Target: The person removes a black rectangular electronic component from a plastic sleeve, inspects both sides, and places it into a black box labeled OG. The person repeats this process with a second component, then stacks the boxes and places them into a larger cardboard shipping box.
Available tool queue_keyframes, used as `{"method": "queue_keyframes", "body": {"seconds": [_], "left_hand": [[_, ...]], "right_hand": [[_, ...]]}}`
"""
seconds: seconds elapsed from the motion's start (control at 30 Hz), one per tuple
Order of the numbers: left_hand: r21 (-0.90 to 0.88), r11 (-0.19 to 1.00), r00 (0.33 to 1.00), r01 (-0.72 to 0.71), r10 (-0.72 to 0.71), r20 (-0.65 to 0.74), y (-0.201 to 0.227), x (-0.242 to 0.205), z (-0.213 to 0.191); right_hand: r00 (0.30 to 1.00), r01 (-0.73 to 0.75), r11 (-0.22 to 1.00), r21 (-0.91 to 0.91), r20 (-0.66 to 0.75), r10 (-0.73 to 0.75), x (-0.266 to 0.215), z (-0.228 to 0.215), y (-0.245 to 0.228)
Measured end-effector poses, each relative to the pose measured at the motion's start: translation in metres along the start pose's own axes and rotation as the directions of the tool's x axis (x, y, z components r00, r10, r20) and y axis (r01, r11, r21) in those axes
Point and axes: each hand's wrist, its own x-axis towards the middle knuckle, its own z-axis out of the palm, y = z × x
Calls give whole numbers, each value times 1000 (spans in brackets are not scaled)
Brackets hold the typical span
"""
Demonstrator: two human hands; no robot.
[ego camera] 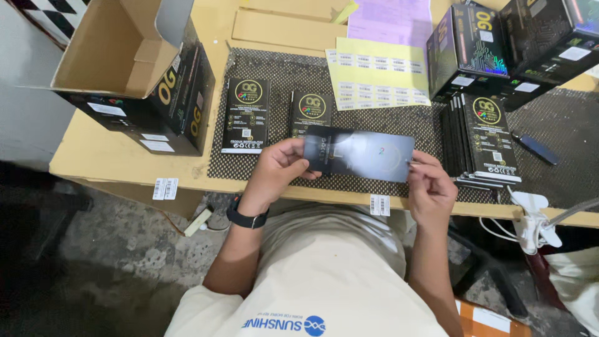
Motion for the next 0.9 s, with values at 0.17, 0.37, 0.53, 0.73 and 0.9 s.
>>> {"method": "queue_keyframes", "body": {"seconds": [0.17,0.37,0.53,0.73,0.9], "left_hand": [[-17,999,999,33,-32,40,1,-1,0],[-79,993,996,90,-90,14,9,-2,4],[-80,989,992,125,-126,-6,11,-3,6],[-22,997,997,78,-78,-4,2,0,6],[136,985,994,108,-106,-17,-22,4,-12]], "right_hand": [[998,25,999,-31,50,-23,3,1,-11],[996,19,999,28,88,-21,0,-1,-10],[999,-8,986,169,54,-1,-1,-2,-7],[1000,11,992,127,3,-12,2,5,-8],[994,33,996,77,-107,-25,2,0,7]]}}
